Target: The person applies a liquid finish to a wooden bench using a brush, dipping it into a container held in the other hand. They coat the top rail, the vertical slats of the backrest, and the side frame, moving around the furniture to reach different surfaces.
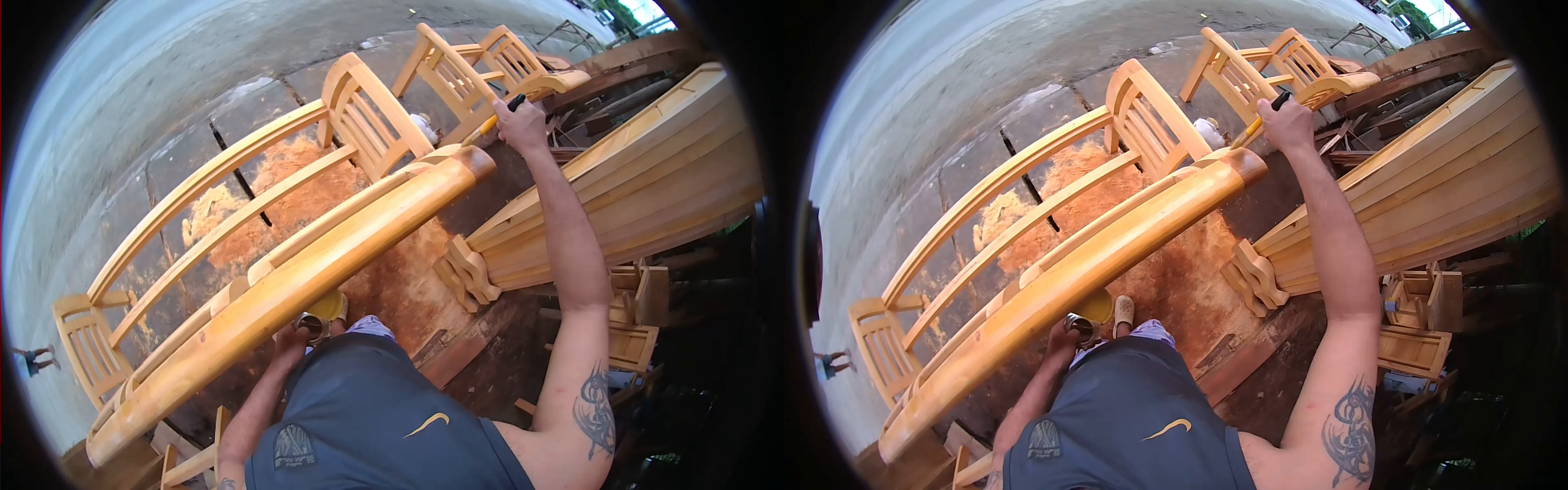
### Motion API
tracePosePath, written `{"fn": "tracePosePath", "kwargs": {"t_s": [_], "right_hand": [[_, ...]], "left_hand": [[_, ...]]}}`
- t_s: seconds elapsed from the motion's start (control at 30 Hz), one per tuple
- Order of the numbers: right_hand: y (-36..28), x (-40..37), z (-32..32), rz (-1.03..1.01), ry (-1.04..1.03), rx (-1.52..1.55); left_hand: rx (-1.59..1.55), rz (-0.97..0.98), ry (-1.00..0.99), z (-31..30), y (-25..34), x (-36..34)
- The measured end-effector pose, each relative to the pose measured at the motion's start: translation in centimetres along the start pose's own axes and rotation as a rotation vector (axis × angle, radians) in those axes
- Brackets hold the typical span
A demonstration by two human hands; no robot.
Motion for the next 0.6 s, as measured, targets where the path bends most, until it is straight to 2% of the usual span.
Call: {"fn": "tracePosePath", "kwargs": {"t_s": [0.1,0.17,0.2,0.3,0.43,0.6], "right_hand": [[4.5,-0.8,1.9,-0.197,-0.009,-0.206],[5.9,-1.5,0.6,-0.207,-0.006,-0.233],[3.1,-2.3,-2.3,-0.052,-0.011,-0.2],[-0.1,-1.5,-5.1,-0.061,-0.018,-0.369],[-1.3,-0.3,1.0,-0.104,-0.148,-0.363],[-4.0,-0.9,4.9,-0.011,-0.204,-0.381]], "left_hand": [[0.029,-0.042,-0.04,-0.1,0.3,-0.1],[0.074,-0.092,-0.067,-0.8,3.4,-1.5],[0.051,-0.082,-0.05,-0.8,2.4,-1.2],[0.015,-0.053,-0.012,-0.3,-0.2,-0.2],[0.038,-0.052,-0.032,-0.4,-0.7,-0.2],[0.022,-0.07,-0.064,-0.4,0.4,-0.9]]}}
Point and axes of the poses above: each hand's wrist, its own x-axis towards the middle knuckle, its own z-axis out of the palm, y = z × x, the point moved 8 cm from there along x, towards the middle knuckle, and after that the axes turned 10 degrees about y, right-handed, at the moved point
